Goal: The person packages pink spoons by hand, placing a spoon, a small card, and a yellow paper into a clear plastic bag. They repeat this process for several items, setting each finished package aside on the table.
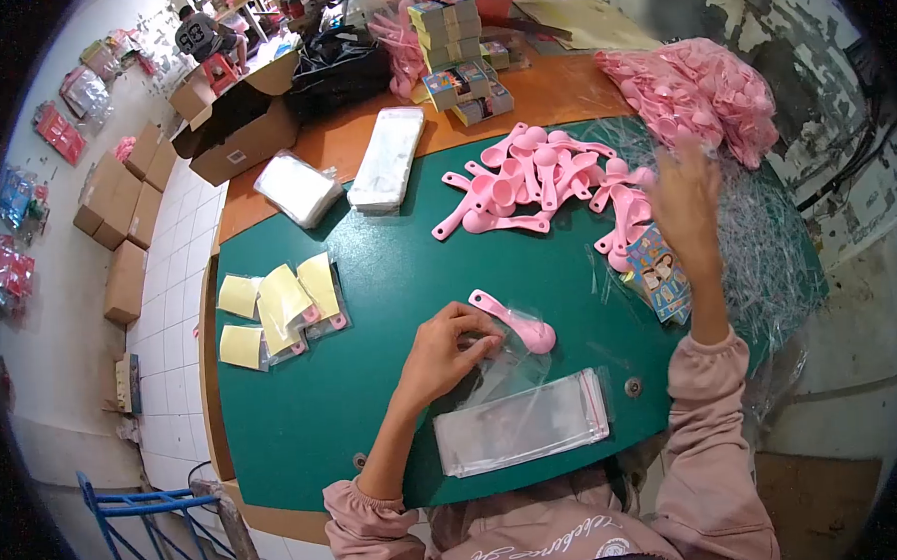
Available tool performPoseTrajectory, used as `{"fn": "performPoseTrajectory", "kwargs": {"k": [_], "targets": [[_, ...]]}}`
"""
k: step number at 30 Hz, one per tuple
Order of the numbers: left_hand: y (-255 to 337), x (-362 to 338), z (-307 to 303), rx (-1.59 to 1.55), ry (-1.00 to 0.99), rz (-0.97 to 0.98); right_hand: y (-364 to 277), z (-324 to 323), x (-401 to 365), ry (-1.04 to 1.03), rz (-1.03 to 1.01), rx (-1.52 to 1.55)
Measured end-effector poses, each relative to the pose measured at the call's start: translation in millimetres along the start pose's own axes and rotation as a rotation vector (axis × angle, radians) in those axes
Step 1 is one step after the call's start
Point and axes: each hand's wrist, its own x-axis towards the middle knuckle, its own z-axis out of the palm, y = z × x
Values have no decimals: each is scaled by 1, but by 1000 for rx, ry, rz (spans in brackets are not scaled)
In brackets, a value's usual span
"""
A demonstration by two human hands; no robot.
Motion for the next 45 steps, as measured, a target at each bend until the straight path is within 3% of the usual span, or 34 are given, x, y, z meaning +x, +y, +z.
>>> {"fn": "performPoseTrajectory", "kwargs": {"k": [2,4,6,8,12,16,19,21,22,24,27,29,31,33,35,36,37,39,40,45], "targets": [[-1,-1,-1,9,-3,10,-11,-4,-3,303,-5,-386],[-7,1,-5,-157,-31,-21,-40,-8,2,123,-52,85],[-14,1,-12,-262,-81,-59,-58,23,-8,-257,-308,794],[-15,0,-16,-427,-134,-53,-93,33,-19,-434,-221,727],[-15,0,-23,-565,-236,-94,-114,58,-35,-268,-279,619],[-19,3,-21,-462,-269,-189,-98,60,-28,-307,-275,586],[-16,3,-14,-506,-236,-186,-80,25,-13,-161,-162,827],[-17,3,-12,-597,-220,-163,-78,0,-7,-142,203,1366],[-22,4,-11,-572,-257,-84,-81,1,-8,-145,198,1366],[-23,4,-14,-539,-301,-6,-92,7,-16,-69,113,1722],[-19,0,-23,-578,-471,-55,-103,20,-25,-179,75,1464],[-14,0,-27,-532,-527,111,-106,22,-28,-198,88,1434],[-13,-2,-25,-605,-491,146,-105,24,-28,-226,91,1402],[-11,-2,-24,-679,-448,182,-97,25,-26,-82,-144,1038],[-7,-2,-25,-593,-324,114,-91,17,-23,-72,-93,1056],[-9,-2,-25,-685,-289,-66,-89,12,-22,-61,-39,1074],[-10,-2,-26,-687,-283,-66,-88,10,-22,-65,-43,1075],[-9,0,-25,-553,-211,-184,-85,7,-22,20,139,1223],[-8,-1,-20,-670,-134,-168,-84,7,-22,35,177,1285],[-6,0,-19,-605,-68,-214,-87,4,-24,60,186,1403]]}}
